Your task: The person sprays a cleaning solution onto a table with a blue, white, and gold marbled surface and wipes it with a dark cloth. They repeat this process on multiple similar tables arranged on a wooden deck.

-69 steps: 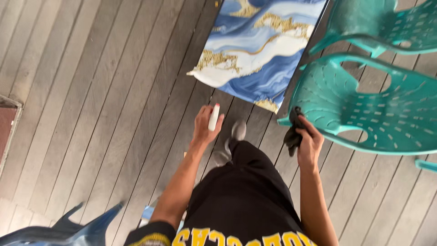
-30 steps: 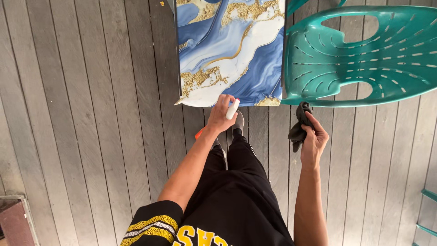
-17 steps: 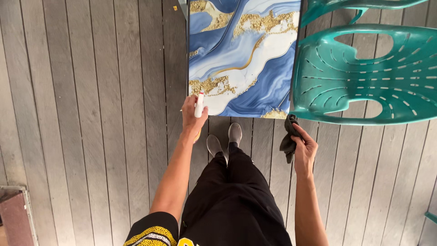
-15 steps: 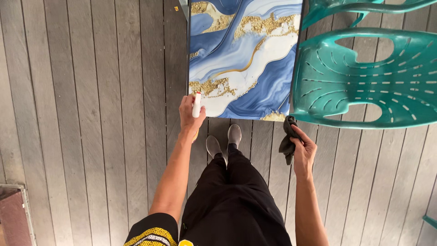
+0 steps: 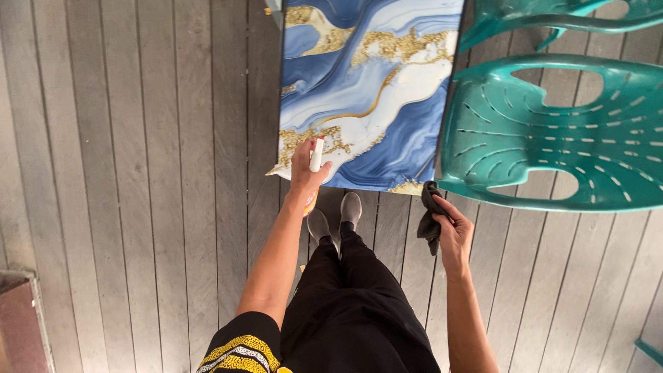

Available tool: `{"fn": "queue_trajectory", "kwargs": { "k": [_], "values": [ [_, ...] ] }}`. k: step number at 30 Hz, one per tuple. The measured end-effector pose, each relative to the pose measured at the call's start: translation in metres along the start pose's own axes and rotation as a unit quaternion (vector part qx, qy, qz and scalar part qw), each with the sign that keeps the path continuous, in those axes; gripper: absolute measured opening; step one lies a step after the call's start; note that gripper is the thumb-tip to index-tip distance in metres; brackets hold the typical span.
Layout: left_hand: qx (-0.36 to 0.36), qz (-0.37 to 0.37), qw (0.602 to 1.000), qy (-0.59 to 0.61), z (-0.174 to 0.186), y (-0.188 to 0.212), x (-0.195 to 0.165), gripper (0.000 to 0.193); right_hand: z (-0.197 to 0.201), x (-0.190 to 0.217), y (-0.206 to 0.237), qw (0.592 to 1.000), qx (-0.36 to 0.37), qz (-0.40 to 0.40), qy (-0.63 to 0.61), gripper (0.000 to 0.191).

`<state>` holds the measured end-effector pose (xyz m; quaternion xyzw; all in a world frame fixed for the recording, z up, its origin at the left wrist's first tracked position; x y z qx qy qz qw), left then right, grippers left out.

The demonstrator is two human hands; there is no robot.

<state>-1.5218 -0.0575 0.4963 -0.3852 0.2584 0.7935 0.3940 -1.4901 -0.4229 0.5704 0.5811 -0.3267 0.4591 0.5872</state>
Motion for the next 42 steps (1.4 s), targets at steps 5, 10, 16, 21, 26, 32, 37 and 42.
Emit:
{"fn": "queue_trajectory", "kwargs": {
  "k": [5,10,16,21,26,32,37,42],
  "values": [
    [0.062,0.007,0.996,0.060,-0.072,0.003,-0.033,0.055,0.037,-0.008,-0.003,0.999,-0.026,-0.012,-0.031,0.037],
    [0.108,0.002,0.993,0.047,-0.144,0.003,-0.073,0.042,0.079,-0.018,-0.002,0.998,-0.063,-0.015,0.002,0.038],
    [0.134,-0.049,0.990,0.013,-0.205,0.004,-0.103,0.028,0.112,-0.034,0.003,0.996,-0.084,-0.013,-0.012,0.038],
    [0.117,-0.020,0.993,0.026,-0.193,0.006,-0.095,0.033,0.120,-0.040,0.002,0.996,-0.083,-0.030,-0.018,0.038],
    [0.052,-0.015,0.998,-0.009,-0.136,-0.008,-0.060,0.032,0.105,-0.040,-0.011,0.998,-0.054,-0.037,-0.012,0.039],
    [0.006,-0.010,0.998,-0.065,-0.075,-0.013,-0.021,0.028,0.061,-0.049,-0.030,0.999,-0.012,-0.046,0.022,0.038],
    [0.039,-0.058,0.997,0.016,-0.039,0.002,-0.014,0.044,0.029,-0.059,-0.043,0.998,0.019,-0.055,0.028,0.039],
    [0.077,-0.005,0.997,0.003,-0.020,0.021,0.021,0.034,0.012,-0.088,-0.057,0.995,0.026,0.006,0.100,0.038]
  ]
}}
Point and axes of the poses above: each hand's wrist, its own y-axis away from the middle knuckle, its own z-axis out of the back of the hand, x = y × z, the point moved 3 cm from there along -y, towards the middle knuckle, and after that the axes turned 5 degrees about z, right-handed, at the moved point
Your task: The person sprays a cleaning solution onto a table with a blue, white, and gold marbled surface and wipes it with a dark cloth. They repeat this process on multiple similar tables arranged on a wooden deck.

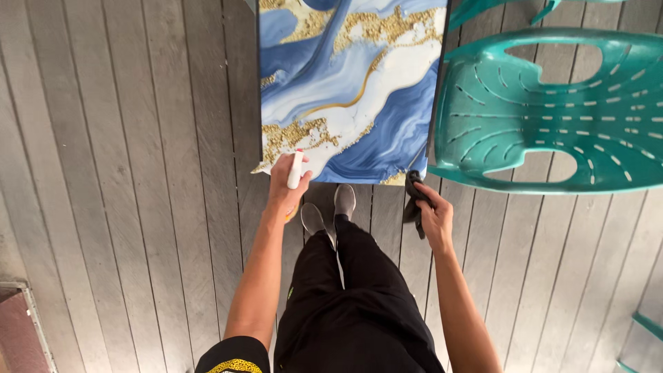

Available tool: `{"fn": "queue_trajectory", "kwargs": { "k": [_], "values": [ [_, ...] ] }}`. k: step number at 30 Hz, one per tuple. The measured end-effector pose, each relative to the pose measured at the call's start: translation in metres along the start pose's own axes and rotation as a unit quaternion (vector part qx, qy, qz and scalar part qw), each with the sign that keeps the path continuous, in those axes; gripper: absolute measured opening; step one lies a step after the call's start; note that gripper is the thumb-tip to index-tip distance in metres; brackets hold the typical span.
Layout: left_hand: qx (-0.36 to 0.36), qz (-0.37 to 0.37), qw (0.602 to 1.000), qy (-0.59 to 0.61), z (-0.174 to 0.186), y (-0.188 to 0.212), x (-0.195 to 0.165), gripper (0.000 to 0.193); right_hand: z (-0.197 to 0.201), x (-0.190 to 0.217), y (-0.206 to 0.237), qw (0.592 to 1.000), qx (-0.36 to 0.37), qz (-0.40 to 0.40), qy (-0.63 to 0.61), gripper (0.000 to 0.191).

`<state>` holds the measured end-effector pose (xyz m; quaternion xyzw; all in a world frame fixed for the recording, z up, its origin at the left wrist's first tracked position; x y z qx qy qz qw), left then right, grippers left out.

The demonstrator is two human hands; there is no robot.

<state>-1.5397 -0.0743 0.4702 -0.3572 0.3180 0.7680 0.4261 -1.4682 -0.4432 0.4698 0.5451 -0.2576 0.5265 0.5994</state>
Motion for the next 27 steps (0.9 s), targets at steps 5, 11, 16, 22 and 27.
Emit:
{"fn": "queue_trajectory", "kwargs": {
  "k": [5,11,16,22,27],
  "values": [
    [0.008,0.017,1.000,-0.008,0.005,0.022,0.049,0.032,-0.012,-0.070,-0.037,0.983,-0.052,0.092,0.151,0.042],
    [-0.010,0.002,1.000,-0.007,0.008,0.037,0.136,0.031,-0.053,-0.184,-0.088,0.961,-0.069,0.128,0.235,0.045],
    [-0.003,-0.053,0.997,-0.056,-0.009,0.026,0.219,0.033,-0.116,-0.249,-0.137,0.925,-0.143,0.223,0.271,0.048],
    [0.080,0.006,0.994,-0.076,-0.049,0.025,0.315,0.038,-0.172,-0.321,-0.174,0.857,-0.195,0.364,0.307,0.048],
    [0.125,-0.008,0.989,-0.075,-0.124,0.029,0.345,0.034,-0.192,-0.357,-0.171,0.849,-0.167,0.342,0.365,0.054]
  ]
}}
Point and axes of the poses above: each hand's wrist, its own y-axis away from the middle knuckle, its own z-axis out of the back of the hand, x = y × z, the point moved 3 cm from there along -y, towards the middle knuckle, and after that the axes turned 5 degrees about z, right-handed, at the moved point
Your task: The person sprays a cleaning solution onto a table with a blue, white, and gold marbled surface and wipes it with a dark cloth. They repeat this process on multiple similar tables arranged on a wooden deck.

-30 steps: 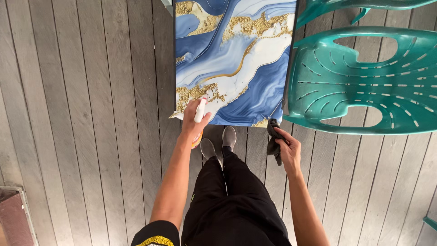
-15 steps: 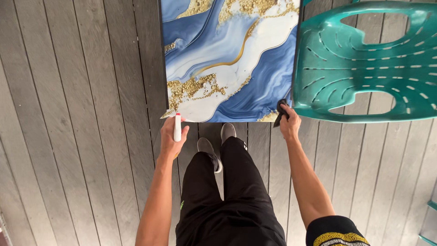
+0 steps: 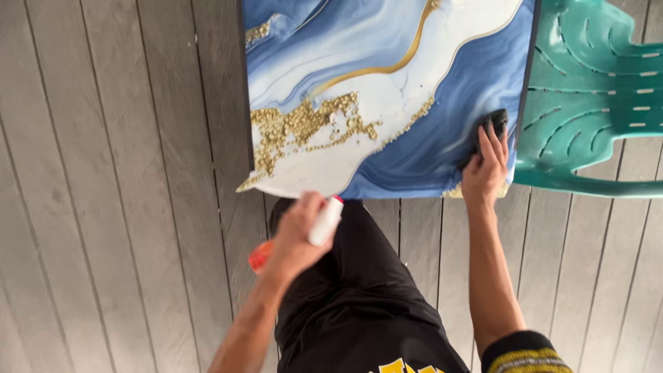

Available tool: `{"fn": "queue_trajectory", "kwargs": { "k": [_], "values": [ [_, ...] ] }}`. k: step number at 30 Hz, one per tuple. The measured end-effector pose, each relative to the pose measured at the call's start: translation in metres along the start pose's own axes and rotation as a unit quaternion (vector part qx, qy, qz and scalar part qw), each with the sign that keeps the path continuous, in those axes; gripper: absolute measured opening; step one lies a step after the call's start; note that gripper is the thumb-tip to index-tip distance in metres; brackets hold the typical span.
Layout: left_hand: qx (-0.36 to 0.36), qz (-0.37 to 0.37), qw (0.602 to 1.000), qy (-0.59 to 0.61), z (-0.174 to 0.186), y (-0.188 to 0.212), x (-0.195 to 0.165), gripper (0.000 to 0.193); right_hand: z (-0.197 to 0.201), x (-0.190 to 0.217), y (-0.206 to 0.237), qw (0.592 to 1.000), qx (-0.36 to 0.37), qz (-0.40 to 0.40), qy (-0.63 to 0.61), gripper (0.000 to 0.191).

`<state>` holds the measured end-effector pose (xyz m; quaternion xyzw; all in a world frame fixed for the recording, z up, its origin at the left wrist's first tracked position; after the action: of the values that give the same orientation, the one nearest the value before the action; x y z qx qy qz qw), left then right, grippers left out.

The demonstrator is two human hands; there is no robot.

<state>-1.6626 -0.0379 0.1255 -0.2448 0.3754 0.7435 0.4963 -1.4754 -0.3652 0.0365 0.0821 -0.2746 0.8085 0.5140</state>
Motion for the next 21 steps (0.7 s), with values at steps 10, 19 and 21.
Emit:
{"fn": "queue_trajectory", "kwargs": {
  "k": [10,19,21],
  "values": [
    [0.172,-0.105,0.978,0.054,-0.142,-0.038,0.008,0.049,0.025,-0.060,0.048,0.995,-0.101,-0.019,0.017,0.057],
    [-0.033,-0.114,0.986,0.114,-0.108,-0.010,0.068,0.032,-0.022,-0.072,0.097,0.994,-0.093,-0.061,0.012,0.053],
    [-0.112,-0.050,0.990,0.069,-0.087,0.003,0.086,0.026,-0.045,-0.045,0.085,0.995,-0.064,-0.040,0.059,0.050]
  ]
}}
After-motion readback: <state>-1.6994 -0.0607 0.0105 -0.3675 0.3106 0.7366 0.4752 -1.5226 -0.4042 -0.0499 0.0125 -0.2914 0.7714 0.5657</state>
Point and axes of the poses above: each hand's wrist, its own y-axis away from the middle knuckle, its own z-axis out of the back of the hand, x = y × z, the point moved 3 cm from there along -y, towards the middle knuckle, and after that the axes turned 5 degrees about z, right-handed, at the moved point
